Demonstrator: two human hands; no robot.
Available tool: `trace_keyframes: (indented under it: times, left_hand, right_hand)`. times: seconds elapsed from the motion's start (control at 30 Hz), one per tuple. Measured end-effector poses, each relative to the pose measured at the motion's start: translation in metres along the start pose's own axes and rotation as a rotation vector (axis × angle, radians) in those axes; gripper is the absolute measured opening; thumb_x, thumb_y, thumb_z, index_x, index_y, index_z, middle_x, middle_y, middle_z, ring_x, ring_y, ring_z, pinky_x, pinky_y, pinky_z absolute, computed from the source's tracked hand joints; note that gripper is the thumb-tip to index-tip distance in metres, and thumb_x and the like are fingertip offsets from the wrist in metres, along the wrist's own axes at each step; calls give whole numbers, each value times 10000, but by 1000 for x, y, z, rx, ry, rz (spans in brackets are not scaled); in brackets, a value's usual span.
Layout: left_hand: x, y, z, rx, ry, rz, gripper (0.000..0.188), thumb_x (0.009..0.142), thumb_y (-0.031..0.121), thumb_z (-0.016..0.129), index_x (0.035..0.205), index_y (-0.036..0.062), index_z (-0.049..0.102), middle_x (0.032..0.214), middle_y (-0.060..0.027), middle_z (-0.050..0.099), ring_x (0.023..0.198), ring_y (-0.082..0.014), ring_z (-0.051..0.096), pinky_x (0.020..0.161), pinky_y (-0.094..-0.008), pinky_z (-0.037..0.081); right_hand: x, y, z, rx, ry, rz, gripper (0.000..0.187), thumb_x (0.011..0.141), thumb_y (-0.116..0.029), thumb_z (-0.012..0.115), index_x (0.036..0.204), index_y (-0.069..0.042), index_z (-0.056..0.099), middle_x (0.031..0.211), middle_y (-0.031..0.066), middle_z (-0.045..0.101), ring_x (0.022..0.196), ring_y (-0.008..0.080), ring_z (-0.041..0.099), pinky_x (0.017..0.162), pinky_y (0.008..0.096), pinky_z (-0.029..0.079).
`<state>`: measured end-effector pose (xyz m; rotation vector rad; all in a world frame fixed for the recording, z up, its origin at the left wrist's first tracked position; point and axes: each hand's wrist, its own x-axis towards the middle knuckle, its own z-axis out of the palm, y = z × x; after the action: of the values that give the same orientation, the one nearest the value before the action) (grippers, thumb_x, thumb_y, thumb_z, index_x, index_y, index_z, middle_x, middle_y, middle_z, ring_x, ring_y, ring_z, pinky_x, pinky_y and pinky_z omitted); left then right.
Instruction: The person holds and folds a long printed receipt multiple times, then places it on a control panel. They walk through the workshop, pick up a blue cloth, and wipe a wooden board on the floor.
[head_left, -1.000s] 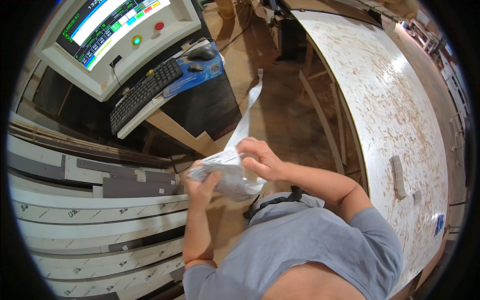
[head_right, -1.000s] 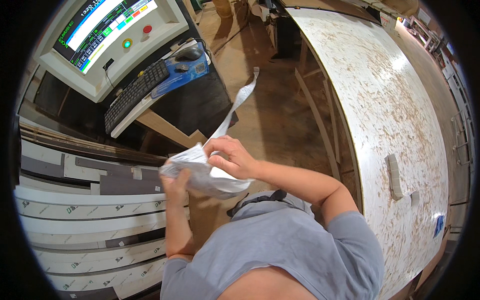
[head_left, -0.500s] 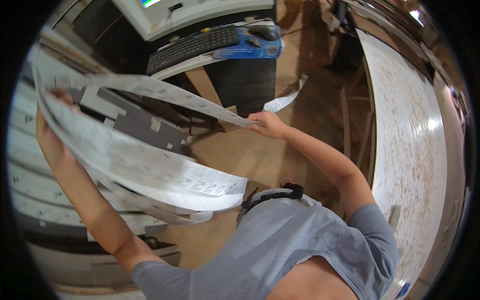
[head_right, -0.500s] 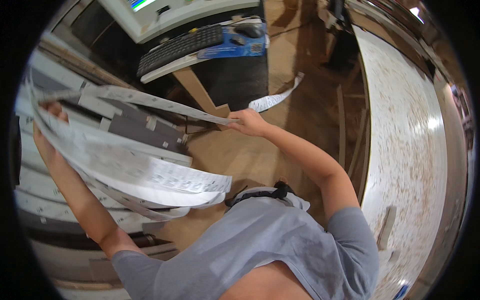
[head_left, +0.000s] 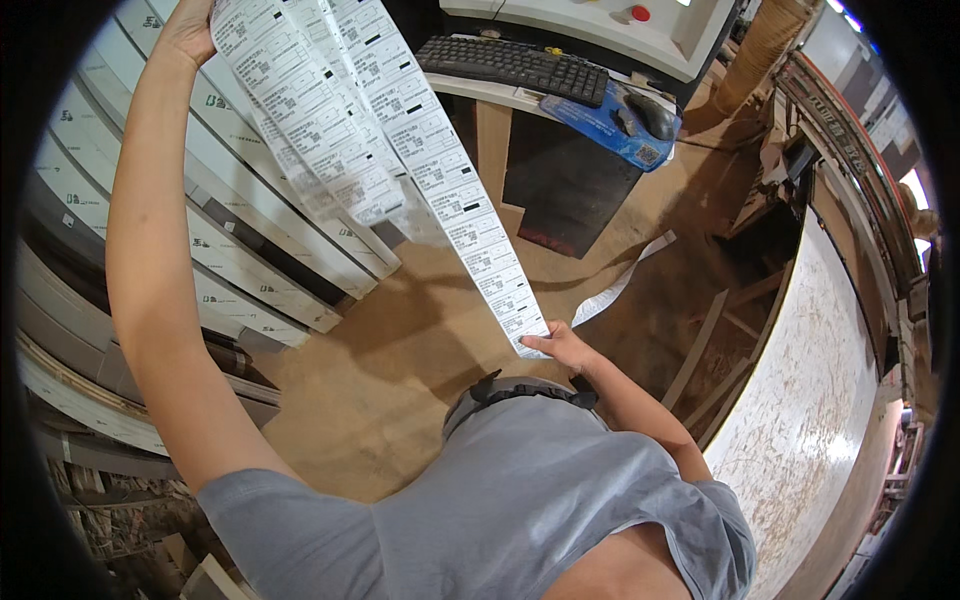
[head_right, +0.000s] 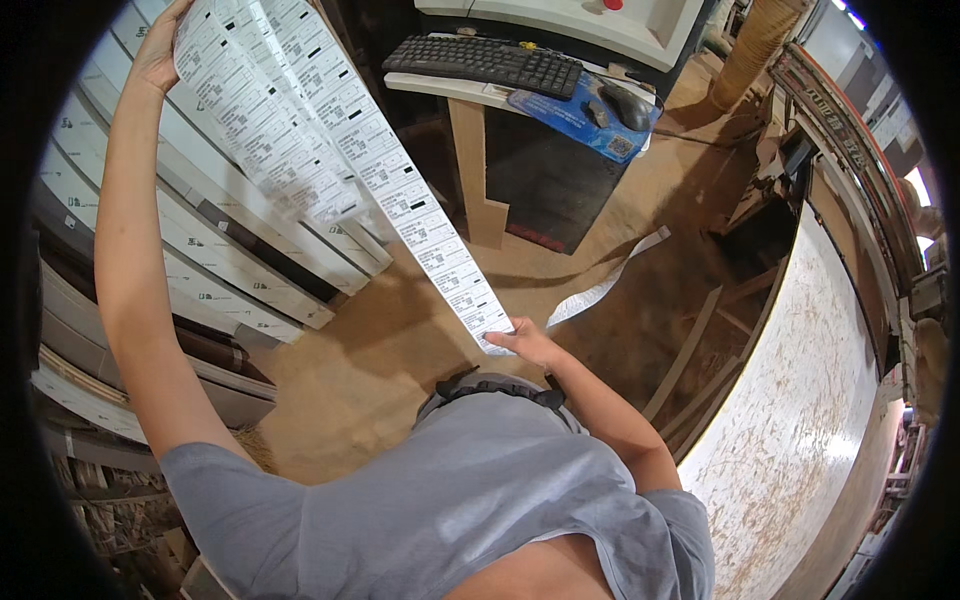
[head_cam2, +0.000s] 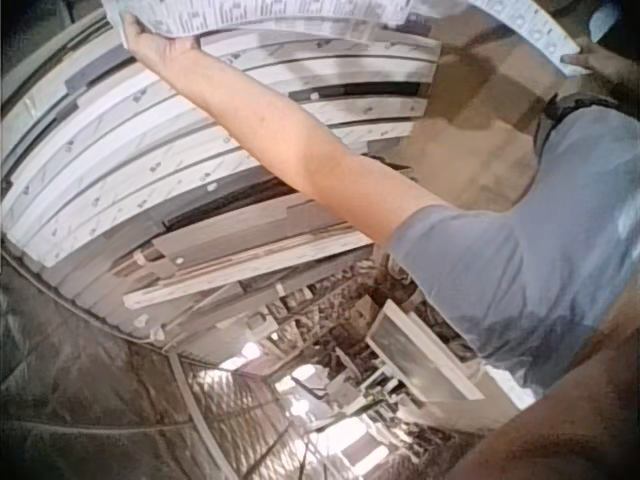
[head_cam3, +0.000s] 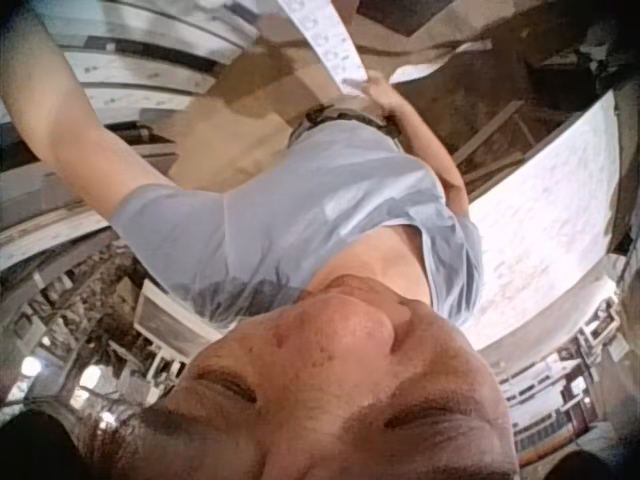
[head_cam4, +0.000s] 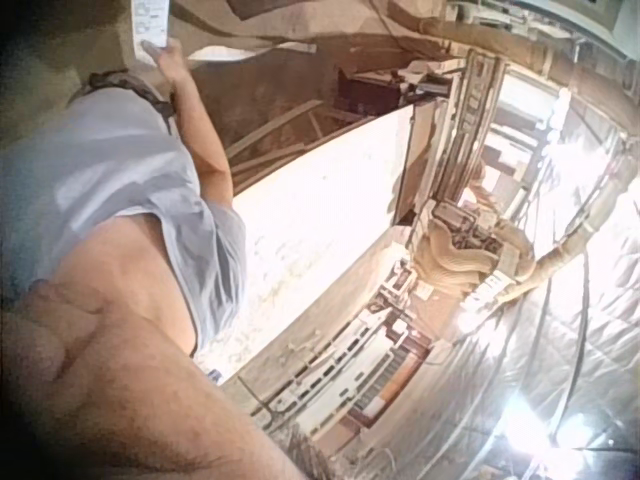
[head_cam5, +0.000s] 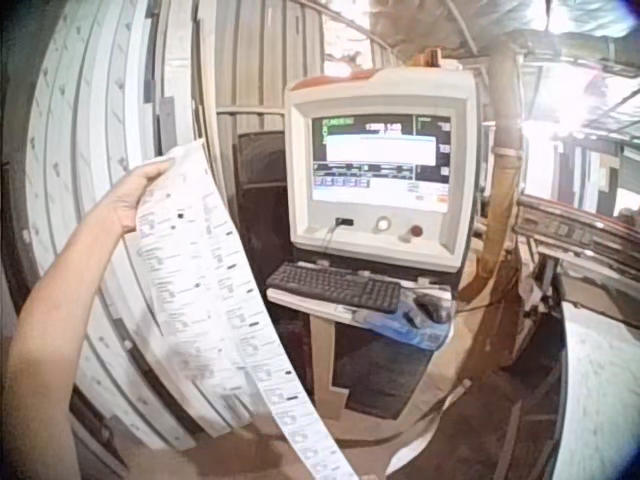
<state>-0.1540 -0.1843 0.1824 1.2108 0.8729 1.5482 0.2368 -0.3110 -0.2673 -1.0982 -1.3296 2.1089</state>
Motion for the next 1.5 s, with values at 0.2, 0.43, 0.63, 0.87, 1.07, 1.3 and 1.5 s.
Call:
trace_keyframes:
  times: [0.2,0.43,0.63,0.87,1.07,1.3,1.5]
  left_hand:
    - [28,-11,20,38,-33,-15,295,874,188,490,1020,-49,588,932,-150,657,813,-217,654,766,-362,533]
    - [56,-22,49,28,-38,-81,299,879,200,486,1015,-44,593,911,-149,661,773,-209,660,718,-349,547]
    - [72,-28,81,73,-78,-96,306,881,202,483,1021,-48,591,922,-145,660,797,-214,659,741,-363,542]
    - [68,-33,113,95,-95,-120,322,877,204,483,1042,-54,583,951,-147,655,846,-223,651,765,-363,534]
    - [60,-37,148,28,-106,-131,335,874,214,498,1057,-57,573,962,-152,651,860,-225,650,761,-376,536]
    - [77,-49,123,220,-189,-32,303,862,233,576,1026,-21,598,916,-101,652,727,-130,657,593,-248,564]
    - [62,-60,135,230,-91,-22,331,859,249,585,1060,-14,587,959,-95,642,791,-132,646,649,-261,553]
  right_hand:
    - [-7,-7,-32,-5,50,-8,253,835,-166,643,1050,-33,633,970,6,638,865,78,566,799,245,448]
    - [-17,-12,-47,69,108,-33,240,844,-180,630,1035,-36,637,949,-1,638,839,74,564,772,241,445]
    - [-21,-10,-63,99,97,-52,247,848,-184,623,1035,-23,631,958,4,636,856,76,562,779,248,443]
    - [-25,-32,-75,31,-33,-205,283,831,-147,635,1079,-14,607,1002,17,626,877,83,557,800,249,438]
    - [-16,-96,-66,-81,-28,-414,275,833,-155,637,1070,-19,605,983,0,623,856,68,545,771,241,447]
    - [-17,-138,-36,-58,191,-725,227,849,-177,627,999,-10,591,889,-8,617,770,45,529,680,217,442]
    - [-21,-143,-38,7,446,-831,171,874,-170,590,851,-2,564,768,-16,583,679,27,480,610,196,410]
